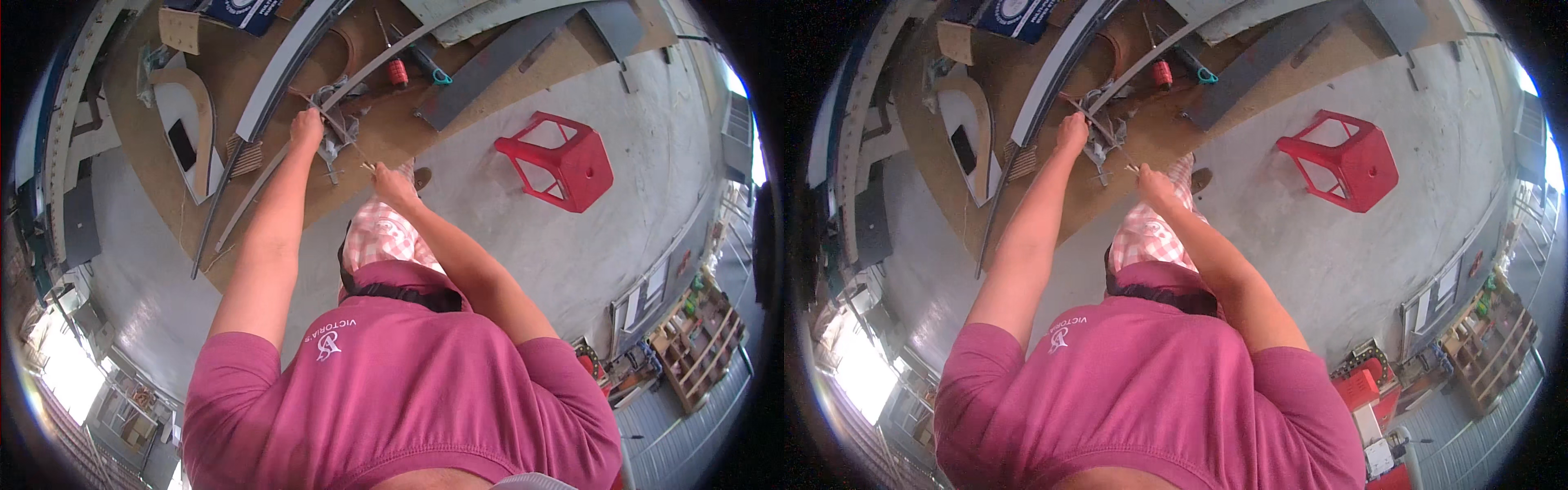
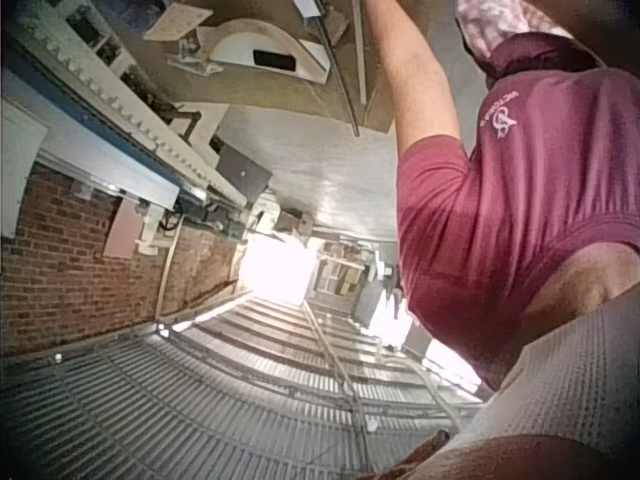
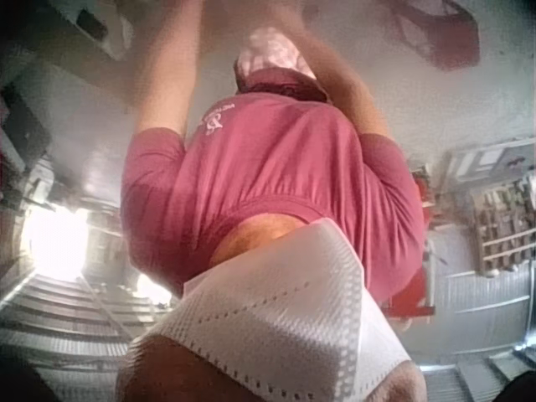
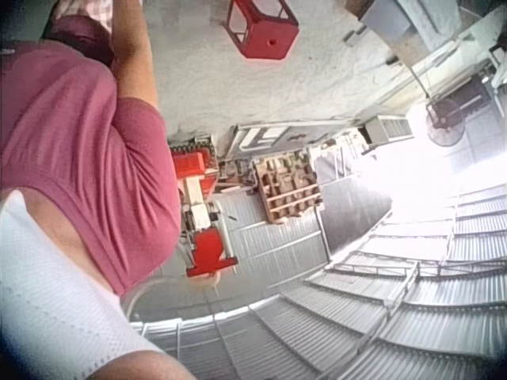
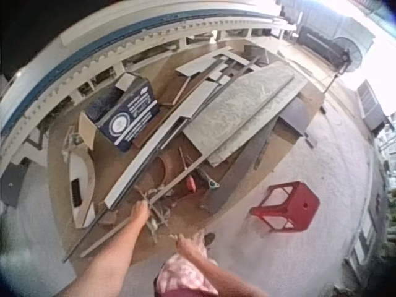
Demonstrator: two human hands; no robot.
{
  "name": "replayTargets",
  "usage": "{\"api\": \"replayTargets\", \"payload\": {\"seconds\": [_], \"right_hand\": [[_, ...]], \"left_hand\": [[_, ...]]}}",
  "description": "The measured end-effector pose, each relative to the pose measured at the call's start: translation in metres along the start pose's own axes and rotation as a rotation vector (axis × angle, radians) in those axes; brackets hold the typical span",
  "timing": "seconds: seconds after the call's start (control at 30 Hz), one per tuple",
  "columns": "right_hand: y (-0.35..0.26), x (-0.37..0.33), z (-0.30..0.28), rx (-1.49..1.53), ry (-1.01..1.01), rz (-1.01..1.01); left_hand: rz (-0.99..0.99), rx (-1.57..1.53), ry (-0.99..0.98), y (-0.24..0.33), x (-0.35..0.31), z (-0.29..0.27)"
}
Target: The person scrapes and files curved metal strips on a workbench using a blade, then cuts along a strip using a wire saw tool by hand.
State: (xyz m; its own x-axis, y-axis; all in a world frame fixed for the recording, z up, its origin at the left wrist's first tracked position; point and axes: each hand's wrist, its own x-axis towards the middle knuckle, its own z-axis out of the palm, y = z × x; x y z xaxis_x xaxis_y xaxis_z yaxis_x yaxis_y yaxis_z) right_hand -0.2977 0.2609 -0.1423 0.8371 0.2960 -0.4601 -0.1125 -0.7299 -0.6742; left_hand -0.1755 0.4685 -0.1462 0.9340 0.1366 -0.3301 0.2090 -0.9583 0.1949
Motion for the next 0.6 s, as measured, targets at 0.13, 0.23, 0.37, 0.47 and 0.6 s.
{"api": "replayTargets", "payload": {"seconds": [0.13,0.23,0.37,0.47,0.6], "right_hand": [[-0.003,0.004,0.000,-0.070,-0.150,0.142],[-0.005,0.009,0.001,-0.073,-0.156,0.162],[-0.013,0.019,0.001,-0.020,-0.138,0.171],[-0.017,0.022,0.004,-0.046,-0.273,0.217],[0.024,0.011,-0.012,0.193,-0.138,-0.036]], "left_hand": [[-0.059,-0.048,-0.044,0.001,-0.008,-0.005],[0.063,-0.300,0.369,0.018,-0.046,-0.004],[-0.404,-0.774,-0.224,0.054,-0.110,0.023],[-0.542,-0.983,-0.512,0.057,-0.119,0.051],[-0.632,-1.235,-0.682,0.041,-0.107,0.060]]}}
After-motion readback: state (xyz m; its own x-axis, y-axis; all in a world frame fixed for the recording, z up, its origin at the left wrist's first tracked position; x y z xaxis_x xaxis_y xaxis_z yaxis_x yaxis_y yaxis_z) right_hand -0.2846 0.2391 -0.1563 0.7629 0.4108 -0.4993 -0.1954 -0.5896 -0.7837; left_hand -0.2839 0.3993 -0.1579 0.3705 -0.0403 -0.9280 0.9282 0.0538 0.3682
